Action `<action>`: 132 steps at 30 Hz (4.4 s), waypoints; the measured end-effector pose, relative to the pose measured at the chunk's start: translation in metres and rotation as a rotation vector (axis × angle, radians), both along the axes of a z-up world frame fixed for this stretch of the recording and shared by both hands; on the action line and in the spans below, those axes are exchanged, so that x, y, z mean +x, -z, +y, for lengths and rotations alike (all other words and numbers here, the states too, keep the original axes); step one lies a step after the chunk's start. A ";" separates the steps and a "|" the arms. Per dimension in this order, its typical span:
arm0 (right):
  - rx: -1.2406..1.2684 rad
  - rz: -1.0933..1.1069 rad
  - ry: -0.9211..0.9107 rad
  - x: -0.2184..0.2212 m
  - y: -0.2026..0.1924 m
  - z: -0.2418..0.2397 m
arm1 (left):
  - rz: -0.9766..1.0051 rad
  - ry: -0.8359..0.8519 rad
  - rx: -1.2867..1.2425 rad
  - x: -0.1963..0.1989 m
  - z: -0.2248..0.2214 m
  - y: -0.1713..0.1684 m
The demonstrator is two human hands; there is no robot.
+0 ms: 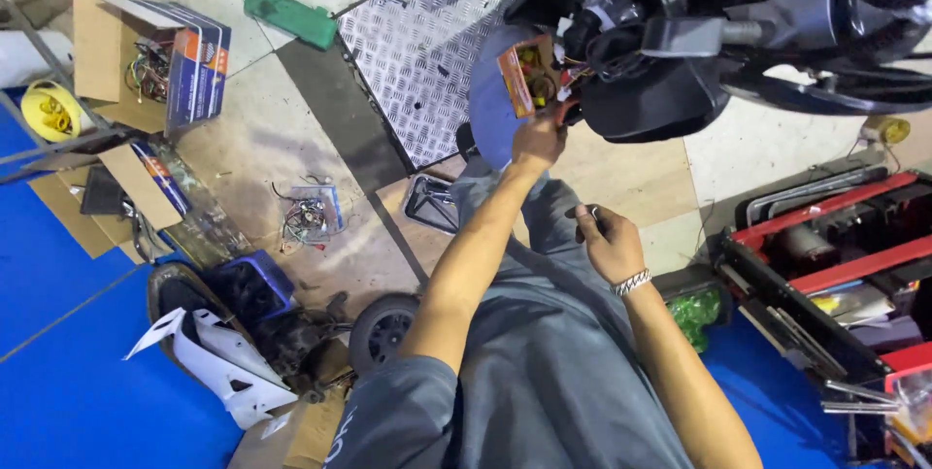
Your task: Connecting and organizing the electrical wiring harness on a motorcycle
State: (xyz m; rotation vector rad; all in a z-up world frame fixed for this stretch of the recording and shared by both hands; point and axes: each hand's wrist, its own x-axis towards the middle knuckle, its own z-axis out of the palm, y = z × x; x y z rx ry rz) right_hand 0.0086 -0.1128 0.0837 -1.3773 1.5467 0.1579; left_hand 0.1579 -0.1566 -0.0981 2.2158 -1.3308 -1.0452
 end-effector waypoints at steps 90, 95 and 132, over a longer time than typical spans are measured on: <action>-1.050 -0.116 1.076 0.161 0.073 -0.019 | 1.071 -0.003 0.332 0.104 -0.088 -0.087; -1.068 -0.080 1.039 0.167 0.065 -0.024 | 1.043 0.041 0.297 0.108 -0.088 -0.078; -0.902 -0.231 1.791 0.214 0.078 -0.017 | 0.864 0.326 0.007 0.144 -0.078 -0.028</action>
